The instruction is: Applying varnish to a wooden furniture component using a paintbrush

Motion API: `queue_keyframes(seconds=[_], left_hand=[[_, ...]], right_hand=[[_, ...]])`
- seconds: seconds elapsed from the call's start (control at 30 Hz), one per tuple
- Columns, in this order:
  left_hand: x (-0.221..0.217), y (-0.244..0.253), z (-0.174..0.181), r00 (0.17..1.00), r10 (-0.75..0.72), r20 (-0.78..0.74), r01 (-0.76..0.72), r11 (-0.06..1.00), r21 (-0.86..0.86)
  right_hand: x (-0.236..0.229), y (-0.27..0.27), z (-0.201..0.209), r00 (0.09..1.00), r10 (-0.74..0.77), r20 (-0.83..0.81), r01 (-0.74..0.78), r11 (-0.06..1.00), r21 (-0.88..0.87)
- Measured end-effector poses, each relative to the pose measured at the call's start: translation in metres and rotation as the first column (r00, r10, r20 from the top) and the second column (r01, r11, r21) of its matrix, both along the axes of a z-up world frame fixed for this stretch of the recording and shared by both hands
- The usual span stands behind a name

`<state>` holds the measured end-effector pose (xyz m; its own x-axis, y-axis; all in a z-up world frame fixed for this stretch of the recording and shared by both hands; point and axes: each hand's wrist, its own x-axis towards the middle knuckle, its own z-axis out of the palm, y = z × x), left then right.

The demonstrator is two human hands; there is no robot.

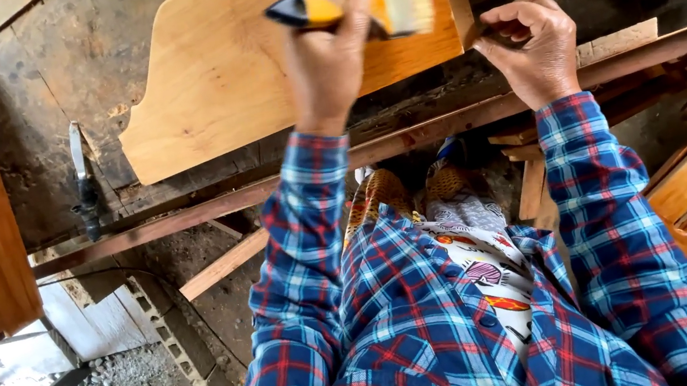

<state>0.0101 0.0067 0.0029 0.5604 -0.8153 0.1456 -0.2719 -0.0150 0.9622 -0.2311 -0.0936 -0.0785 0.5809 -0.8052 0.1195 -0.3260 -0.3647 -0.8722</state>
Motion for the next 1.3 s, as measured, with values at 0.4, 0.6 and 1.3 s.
queue_keyframes(seconds=[0.4, 0.6, 1.3], left_hand=[[0.057, 0.03, -0.038, 0.941, 0.335, -0.049, -0.337, 0.941, -0.037], [0.035, 0.019, -0.022, 0.982, 0.186, 0.02, -0.185, 0.981, -0.061], [0.008, 0.019, -0.009, 0.996, 0.092, -0.013, -0.093, 0.994, -0.064]], right_hand=[[-0.001, 0.0, -0.007, 1.0, -0.01, 0.016, 0.01, 1.0, 0.004], [0.0, 0.001, 0.001, 1.0, -0.007, -0.018, 0.007, 1.0, 0.016], [0.0, -0.002, -0.005, 1.0, -0.002, -0.011, 0.002, 1.0, -0.011]])
